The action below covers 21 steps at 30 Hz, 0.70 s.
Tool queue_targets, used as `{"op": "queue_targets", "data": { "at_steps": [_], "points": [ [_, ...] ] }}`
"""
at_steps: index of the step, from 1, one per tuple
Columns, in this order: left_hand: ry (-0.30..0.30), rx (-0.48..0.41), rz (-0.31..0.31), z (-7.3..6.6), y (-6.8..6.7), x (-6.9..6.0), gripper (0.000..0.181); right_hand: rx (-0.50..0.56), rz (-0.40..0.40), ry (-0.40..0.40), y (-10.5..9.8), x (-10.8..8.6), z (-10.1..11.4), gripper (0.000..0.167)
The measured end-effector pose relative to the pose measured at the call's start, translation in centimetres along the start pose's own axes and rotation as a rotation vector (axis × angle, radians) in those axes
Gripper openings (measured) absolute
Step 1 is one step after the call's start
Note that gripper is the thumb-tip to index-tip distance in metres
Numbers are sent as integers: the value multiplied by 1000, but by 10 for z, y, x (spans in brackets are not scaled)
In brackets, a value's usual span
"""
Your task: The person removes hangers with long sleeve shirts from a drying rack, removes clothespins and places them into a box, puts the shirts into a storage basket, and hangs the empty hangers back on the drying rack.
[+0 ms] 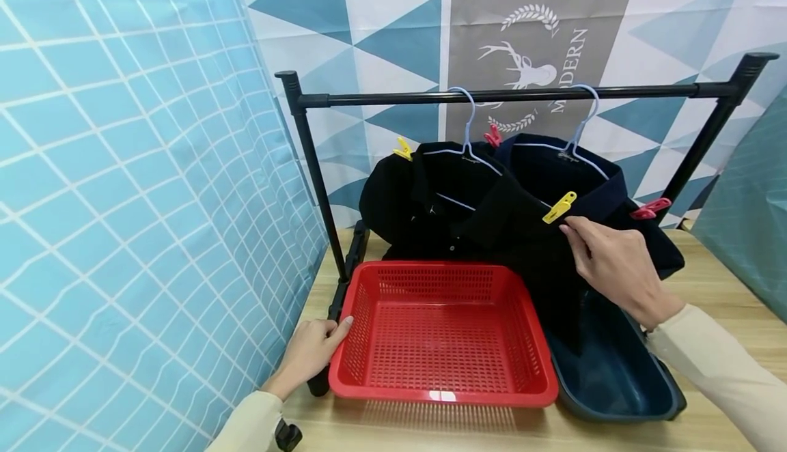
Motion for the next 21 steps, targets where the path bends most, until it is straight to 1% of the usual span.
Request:
{"op": "queue_targets", "data": {
  "at_steps": [3,9,13,17,19,21],
  "points": [
    [-5,3,5,-1,0,0,60,1,-32,-11,-2,-1,-1,19],
    [-14,1,3,-2,0,-1,61,-4,-83,-6,-9,-1,-2,20],
    [-15,0,-6,-2,0,0,61,-9,-117,2,-13,-2,-1,23],
    [-22,11,-24,-2,0,0,60,8,-155,7,-17,-2,0,26],
    [-24,21,-36,-2,0,0,60,29,-175,12,-20,-3,-1,29],
    [-24,30,-44,-2,0,0,60,43,-182,16,-22,-4,-1,37]
  ]
}}
Point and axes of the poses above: each hand's wrist, its own x-axis towards the middle knuckle, its own y-axis out of the palm, z = x × y, the point moved 3 cm from there along x, towards the middle knuckle, and after that the axes turned 15 degrees about z, right-handed, at the moved point
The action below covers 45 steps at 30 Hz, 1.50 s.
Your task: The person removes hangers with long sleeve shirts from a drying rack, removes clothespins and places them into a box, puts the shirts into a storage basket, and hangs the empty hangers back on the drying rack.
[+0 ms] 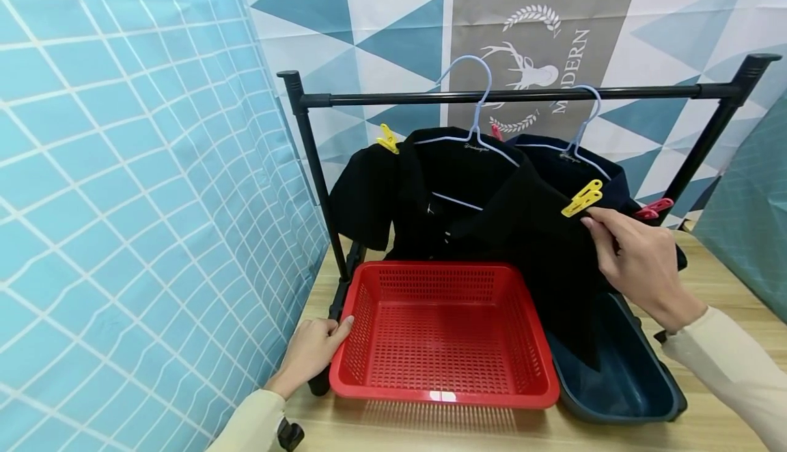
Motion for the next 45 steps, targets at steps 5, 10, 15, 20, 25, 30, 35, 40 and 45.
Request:
{"op": "queue_targets", "data": {
  "at_steps": [5,10,15,20,25,30,35,40,45],
  "points": [
    [-1,23,-18,-1,0,0,60,4,4,-11,-6,-4,0,59],
    [-2,33,-35,-1,1,1,61,51,1,-19,-9,-8,-1,62],
    [-12,44,-50,0,1,2,62,112,30,-6,-13,-10,2,56],
    [-6,44,-72,0,2,2,61,161,50,16,-17,-10,8,48],
    [-11,39,-79,0,2,1,61,220,33,35,-22,-8,14,37],
    [-25,30,-84,-1,2,0,61,261,15,61,-30,-6,19,27],
    [-40,24,-77,-2,2,-1,60,284,18,89,-36,-5,23,17],
    [-40,16,-75,-1,3,-2,59,297,49,107,-38,-7,27,11],
    [-25,14,-83,-2,3,-4,58,318,103,110,-34,-12,34,16]
  ]
}}
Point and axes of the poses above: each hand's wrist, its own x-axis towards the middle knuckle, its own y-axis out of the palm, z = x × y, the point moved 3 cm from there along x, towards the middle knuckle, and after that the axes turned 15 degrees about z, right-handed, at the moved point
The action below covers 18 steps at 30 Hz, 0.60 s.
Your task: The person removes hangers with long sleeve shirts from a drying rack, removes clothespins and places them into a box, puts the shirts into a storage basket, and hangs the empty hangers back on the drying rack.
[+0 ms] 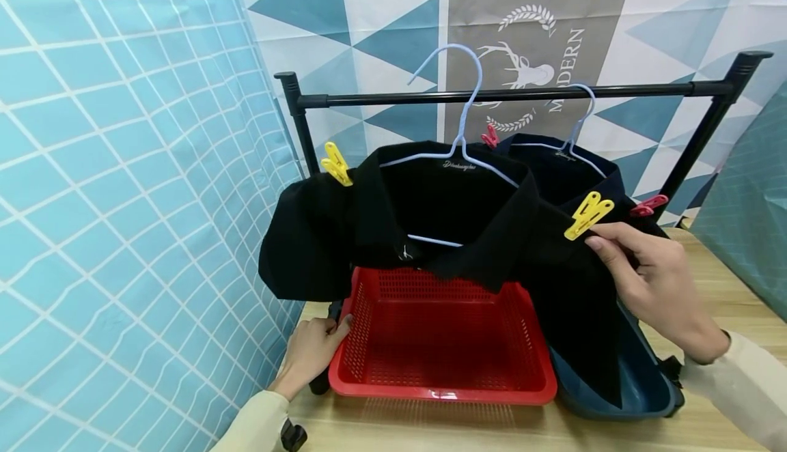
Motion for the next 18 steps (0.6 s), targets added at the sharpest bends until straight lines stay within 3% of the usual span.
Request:
{"op": "queue_targets", "data": {
  "at_steps": [7,15,18],
  "points": [
    [105,-33,-60,-3,-2,-2,38,49,97,1,20,-10,-3,28],
    [54,-231,123,4,-6,-5,34,89,135,-5,46,-26,-10,35],
    [-4,-285,194,12,-7,-6,40,115,151,-2,54,-32,-12,38]
  ]
}}
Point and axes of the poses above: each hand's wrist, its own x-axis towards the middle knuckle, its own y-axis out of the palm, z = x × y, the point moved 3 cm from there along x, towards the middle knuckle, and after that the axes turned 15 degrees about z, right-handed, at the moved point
